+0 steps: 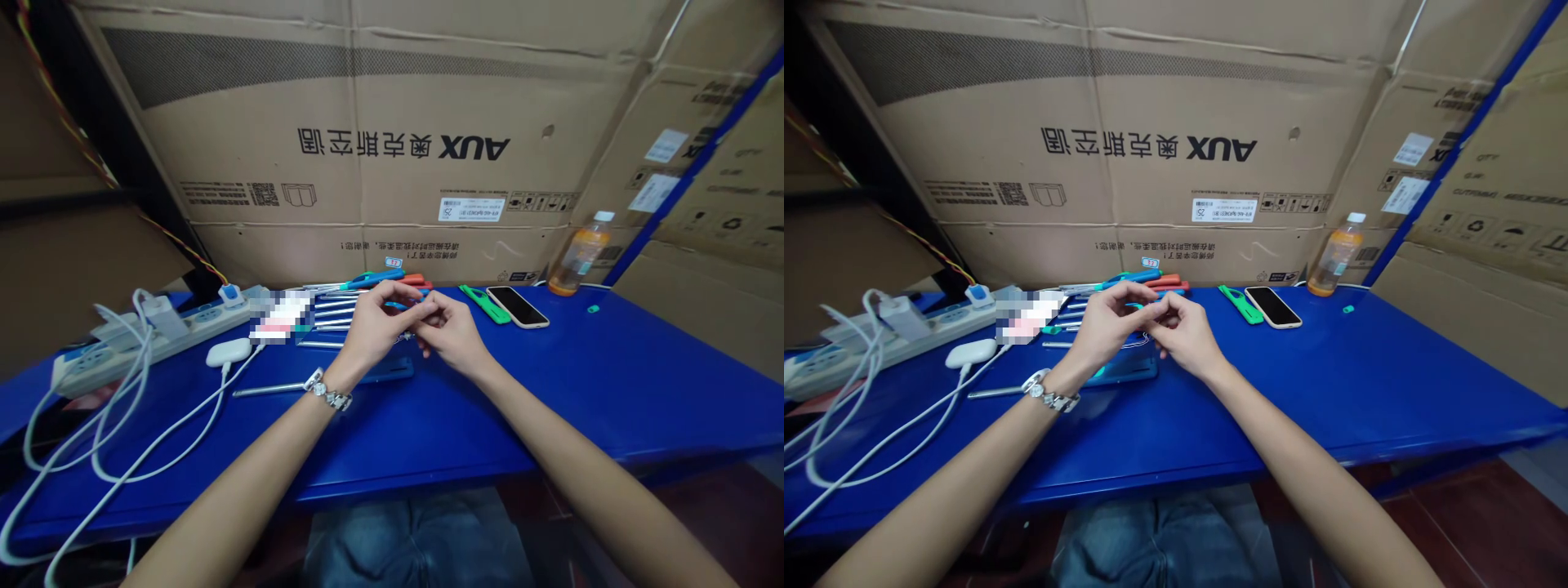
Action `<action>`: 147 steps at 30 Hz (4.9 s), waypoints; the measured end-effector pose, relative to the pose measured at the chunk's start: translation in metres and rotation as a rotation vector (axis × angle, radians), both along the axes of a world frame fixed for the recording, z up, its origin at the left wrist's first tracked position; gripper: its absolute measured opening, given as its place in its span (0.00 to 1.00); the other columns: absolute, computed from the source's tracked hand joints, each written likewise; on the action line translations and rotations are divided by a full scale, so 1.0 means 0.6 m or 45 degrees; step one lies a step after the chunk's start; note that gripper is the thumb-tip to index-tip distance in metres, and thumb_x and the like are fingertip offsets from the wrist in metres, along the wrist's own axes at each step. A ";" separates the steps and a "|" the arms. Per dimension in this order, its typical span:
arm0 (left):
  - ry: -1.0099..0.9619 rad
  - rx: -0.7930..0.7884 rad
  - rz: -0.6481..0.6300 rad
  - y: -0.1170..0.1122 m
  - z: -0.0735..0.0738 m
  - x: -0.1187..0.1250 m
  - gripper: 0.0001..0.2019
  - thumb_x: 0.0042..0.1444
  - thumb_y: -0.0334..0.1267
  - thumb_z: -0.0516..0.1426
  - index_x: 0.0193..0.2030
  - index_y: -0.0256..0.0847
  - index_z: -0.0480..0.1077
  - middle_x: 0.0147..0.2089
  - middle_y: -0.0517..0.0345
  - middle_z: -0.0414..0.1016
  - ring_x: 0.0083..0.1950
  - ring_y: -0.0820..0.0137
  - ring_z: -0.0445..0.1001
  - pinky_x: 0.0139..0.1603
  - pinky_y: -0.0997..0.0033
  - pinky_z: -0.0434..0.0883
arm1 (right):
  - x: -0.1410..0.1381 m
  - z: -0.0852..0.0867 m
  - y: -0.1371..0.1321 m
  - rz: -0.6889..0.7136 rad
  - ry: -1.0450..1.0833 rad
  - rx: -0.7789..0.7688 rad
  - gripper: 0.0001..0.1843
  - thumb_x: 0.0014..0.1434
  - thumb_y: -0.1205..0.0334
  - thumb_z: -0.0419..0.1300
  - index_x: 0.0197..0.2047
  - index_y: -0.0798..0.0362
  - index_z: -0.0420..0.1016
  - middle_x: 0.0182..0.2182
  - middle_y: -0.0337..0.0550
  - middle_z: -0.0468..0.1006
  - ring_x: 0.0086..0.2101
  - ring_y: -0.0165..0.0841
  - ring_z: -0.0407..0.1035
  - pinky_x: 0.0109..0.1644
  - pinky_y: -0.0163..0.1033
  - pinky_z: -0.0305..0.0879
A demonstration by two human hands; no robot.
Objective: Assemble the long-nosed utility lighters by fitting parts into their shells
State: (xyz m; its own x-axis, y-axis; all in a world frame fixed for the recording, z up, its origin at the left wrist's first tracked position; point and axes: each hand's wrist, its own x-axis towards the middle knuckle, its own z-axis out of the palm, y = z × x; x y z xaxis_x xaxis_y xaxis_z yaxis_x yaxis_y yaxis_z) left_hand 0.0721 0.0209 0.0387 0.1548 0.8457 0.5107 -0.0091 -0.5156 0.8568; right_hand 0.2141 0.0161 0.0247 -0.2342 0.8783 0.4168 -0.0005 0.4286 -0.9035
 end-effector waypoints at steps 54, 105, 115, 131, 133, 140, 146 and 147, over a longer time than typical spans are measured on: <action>0.033 0.177 -0.060 0.003 0.002 -0.011 0.07 0.56 0.41 0.64 0.33 0.40 0.79 0.45 0.50 0.77 0.51 0.62 0.75 0.51 0.59 0.72 | 0.017 0.011 -0.002 0.217 -0.215 0.086 0.22 0.60 0.43 0.59 0.44 0.55 0.72 0.24 0.34 0.70 0.20 0.25 0.60 0.23 0.32 0.56; 0.990 0.288 -0.191 0.005 -0.042 -0.091 0.15 0.54 0.45 0.64 0.46 0.42 0.76 0.46 0.51 0.77 0.49 0.59 0.75 0.53 0.56 0.70 | 0.015 0.018 0.008 0.174 -0.105 -0.027 0.17 0.51 0.52 0.70 0.29 0.53 0.68 0.20 0.33 0.73 0.19 0.26 0.67 0.24 0.33 0.63; 1.154 0.148 -0.168 -0.010 -0.077 -0.079 0.15 0.58 0.46 0.62 0.48 0.40 0.75 0.47 0.50 0.71 0.49 0.59 0.73 0.52 0.59 0.70 | 0.006 -0.005 -0.002 0.011 -0.076 0.120 0.19 0.59 0.52 0.64 0.53 0.46 0.70 0.30 0.35 0.74 0.18 0.25 0.67 0.21 0.33 0.63; 1.095 0.100 -0.136 -0.011 -0.084 -0.078 0.17 0.58 0.48 0.62 0.48 0.39 0.75 0.47 0.50 0.72 0.46 0.61 0.73 0.48 0.61 0.71 | 0.021 0.041 0.003 0.050 0.041 -0.085 0.23 0.46 0.48 0.72 0.28 0.52 0.65 0.16 0.33 0.73 0.14 0.27 0.67 0.15 0.30 0.62; 1.087 0.097 -0.139 -0.011 -0.086 -0.078 0.17 0.58 0.49 0.62 0.48 0.40 0.75 0.47 0.50 0.72 0.47 0.60 0.73 0.48 0.61 0.71 | 0.019 0.036 0.001 -0.038 0.066 -0.047 0.26 0.44 0.47 0.73 0.27 0.51 0.60 0.13 0.30 0.69 0.13 0.27 0.66 0.15 0.30 0.62; 1.048 0.084 -0.129 -0.010 -0.092 -0.077 0.17 0.57 0.49 0.63 0.47 0.40 0.75 0.47 0.51 0.72 0.45 0.62 0.74 0.47 0.62 0.71 | 0.012 0.008 -0.004 -0.167 0.045 0.072 0.20 0.52 0.47 0.68 0.38 0.51 0.67 0.23 0.31 0.72 0.15 0.24 0.66 0.15 0.28 0.59; 1.039 0.087 -0.135 -0.009 -0.090 -0.077 0.16 0.57 0.49 0.63 0.47 0.41 0.75 0.47 0.51 0.73 0.46 0.62 0.74 0.49 0.62 0.71 | 0.018 0.018 -0.004 0.069 -0.052 0.068 0.18 0.60 0.50 0.62 0.46 0.54 0.75 0.26 0.38 0.77 0.21 0.26 0.70 0.19 0.29 0.63; 1.042 0.091 -0.135 -0.009 -0.090 -0.078 0.17 0.57 0.49 0.63 0.47 0.41 0.75 0.47 0.51 0.73 0.47 0.61 0.73 0.49 0.62 0.71 | 0.020 0.021 -0.003 0.082 -0.042 0.057 0.18 0.58 0.50 0.64 0.45 0.54 0.75 0.26 0.39 0.77 0.21 0.27 0.71 0.19 0.30 0.63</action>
